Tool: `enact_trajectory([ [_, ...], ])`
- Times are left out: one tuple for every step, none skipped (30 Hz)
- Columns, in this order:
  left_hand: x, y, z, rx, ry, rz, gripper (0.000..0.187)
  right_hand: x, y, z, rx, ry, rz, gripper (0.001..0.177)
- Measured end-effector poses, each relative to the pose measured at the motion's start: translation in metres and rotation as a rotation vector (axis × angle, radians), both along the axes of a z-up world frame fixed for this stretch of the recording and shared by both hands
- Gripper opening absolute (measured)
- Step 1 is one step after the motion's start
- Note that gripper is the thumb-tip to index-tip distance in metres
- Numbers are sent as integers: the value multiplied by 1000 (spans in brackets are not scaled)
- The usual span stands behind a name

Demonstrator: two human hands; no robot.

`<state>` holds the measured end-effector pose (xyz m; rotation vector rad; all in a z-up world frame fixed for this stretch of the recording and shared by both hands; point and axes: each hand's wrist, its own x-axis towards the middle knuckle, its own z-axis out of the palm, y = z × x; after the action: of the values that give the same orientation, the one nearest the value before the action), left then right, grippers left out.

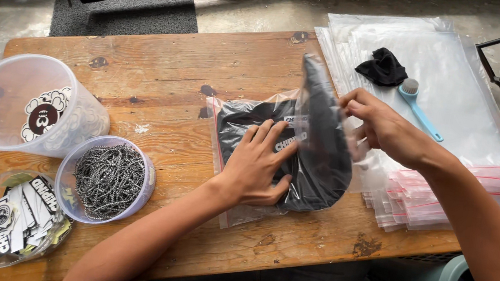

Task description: The person attaches a keychain to a small black bag, then wipes a clear plastic bag with a cloth. They place the bag inside the plastic bag, seal it, and press out the air before placing the packaged item into a green basket.

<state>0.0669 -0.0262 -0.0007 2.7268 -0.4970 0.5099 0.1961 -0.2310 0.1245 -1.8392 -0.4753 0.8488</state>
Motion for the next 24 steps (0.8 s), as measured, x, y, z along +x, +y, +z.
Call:
enact_trajectory([
  [1,1,0,1,0,3,66,4,4,-10,1,0,3,35],
  [2,2,0,4,6,-1,66,7,7,-20,25,-24,12,36],
  [4,3,0,8,13,-5,66,11,10,-30,49,-47,22,44],
  [4,5,-4,4,9,-2,66,3,16,-33,46,-50,24,44],
  [5,7,-7,1,-17,-15,60,-5,21,-36,19,-150,26,42],
  [6,9,-11,-3,-43,-26,55,-13,27,-39,-8,-250,29,43],
  [10,15,-18,-6,-47,-21,55,-12,25,-65,-11,-254,33,43],
  [13,21,-26,-53,-90,-90,48,-10,23,-91,-64,-456,57,41],
  [16,27,-34,-100,-134,-158,43,-8,21,-118,-115,-659,81,40],
  [15,31,-39,-101,-135,-153,43,-21,29,-109,-115,-659,87,40],
  [14,34,-43,-142,-161,-196,38,-33,36,-100,-62,-589,75,41],
  [13,38,-47,-182,-187,-239,33,-46,44,-92,-8,-516,63,43],
  [8,39,-35,-181,-186,-233,33,-52,48,-87,-7,-515,68,43],
  [4,40,-22,-210,-221,-232,31,-59,52,-81,-9,-538,74,48],
  [-1,40,-10,-239,-257,-230,29,-65,56,-76,-12,-562,80,57],
  [-4,40,-5,-238,-255,-226,29,-67,57,-75,-10,-560,83,57],
  [-7,40,0,-190,-358,-184,25,-68,59,-75,-33,-601,91,61],
  [-9,38,5,-143,-463,-143,21,-70,59,-74,-59,-644,98,67],
  [-11,40,2,-144,-463,-140,21,-69,58,-79,-60,-644,100,67],
  [-13,41,-1,-158,-539,-94,12,-68,58,-84,-81,-690,96,68],
  [-16,42,-4,-172,-615,-48,10,-66,57,-89,-101,-736,91,69],
  [-13,43,-1,-171,-614,-44,10,-68,59,-88,-100,-735,94,69],
  [-11,43,1,-268,-596,-36,9,-70,60,-87,-112,-739,102,71],
  [-9,45,4,-362,-576,-27,11,-72,62,-86,-122,-742,108,73],
])
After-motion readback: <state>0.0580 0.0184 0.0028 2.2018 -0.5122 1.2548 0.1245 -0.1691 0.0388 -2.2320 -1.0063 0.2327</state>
